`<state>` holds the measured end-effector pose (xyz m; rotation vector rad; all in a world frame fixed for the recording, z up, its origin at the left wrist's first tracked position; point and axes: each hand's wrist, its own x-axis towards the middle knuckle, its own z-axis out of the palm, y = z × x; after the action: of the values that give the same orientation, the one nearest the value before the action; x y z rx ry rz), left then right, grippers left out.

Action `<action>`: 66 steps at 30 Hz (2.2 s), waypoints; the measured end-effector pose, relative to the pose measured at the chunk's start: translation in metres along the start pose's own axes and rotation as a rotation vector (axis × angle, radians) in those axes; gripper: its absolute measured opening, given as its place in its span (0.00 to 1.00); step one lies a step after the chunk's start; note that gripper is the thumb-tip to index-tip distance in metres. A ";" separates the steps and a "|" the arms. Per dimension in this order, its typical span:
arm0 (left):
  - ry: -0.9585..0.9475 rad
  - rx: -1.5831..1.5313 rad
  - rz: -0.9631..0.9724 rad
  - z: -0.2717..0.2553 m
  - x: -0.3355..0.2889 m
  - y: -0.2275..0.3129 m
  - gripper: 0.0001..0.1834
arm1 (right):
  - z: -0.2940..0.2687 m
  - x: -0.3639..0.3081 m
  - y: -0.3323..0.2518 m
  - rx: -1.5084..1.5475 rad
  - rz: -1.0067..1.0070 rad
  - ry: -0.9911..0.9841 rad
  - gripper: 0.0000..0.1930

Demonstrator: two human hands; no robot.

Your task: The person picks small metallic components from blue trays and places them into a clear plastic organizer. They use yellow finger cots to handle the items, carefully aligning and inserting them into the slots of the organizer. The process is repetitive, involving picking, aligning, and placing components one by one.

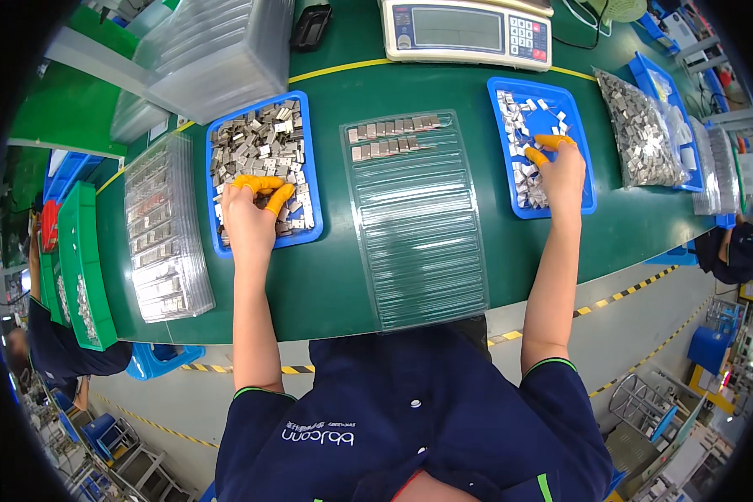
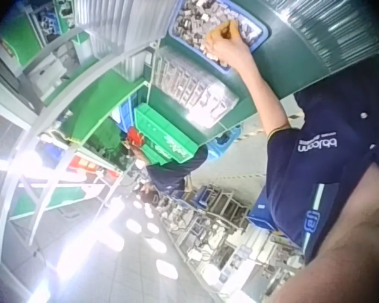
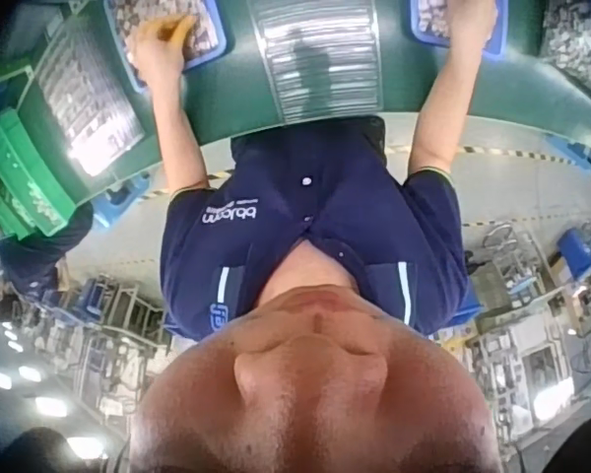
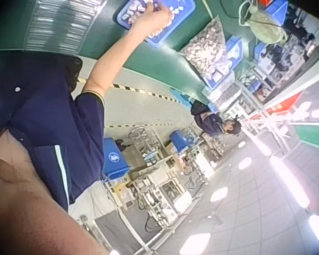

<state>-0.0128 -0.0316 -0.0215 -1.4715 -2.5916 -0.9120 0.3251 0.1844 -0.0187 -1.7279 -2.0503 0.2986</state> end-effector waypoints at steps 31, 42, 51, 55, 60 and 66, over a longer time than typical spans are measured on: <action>-0.452 -1.439 -0.497 0.006 -0.016 0.095 0.18 | -0.010 -0.037 -0.023 0.855 0.057 0.133 0.12; -0.661 -1.445 -0.365 0.014 -0.027 0.108 0.13 | -0.014 -0.073 -0.077 1.187 0.052 -0.111 0.13; -0.542 -1.439 -0.431 0.019 -0.034 0.115 0.16 | -0.008 -0.100 -0.101 1.338 0.147 -0.416 0.12; -0.530 -1.359 -0.391 0.022 -0.038 0.108 0.16 | -0.011 -0.102 -0.100 1.100 -0.054 -0.339 0.11; -0.507 -1.340 -0.375 0.021 -0.038 0.106 0.15 | -0.014 -0.102 -0.101 1.181 0.029 -0.342 0.12; -0.529 -1.356 -0.386 0.020 -0.039 0.105 0.14 | -0.012 -0.105 -0.101 1.076 -0.055 -0.321 0.12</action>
<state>0.0971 -0.0119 0.0004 -1.3941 -2.5824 -3.0950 0.2544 0.0610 0.0155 -0.9652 -1.5774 1.4171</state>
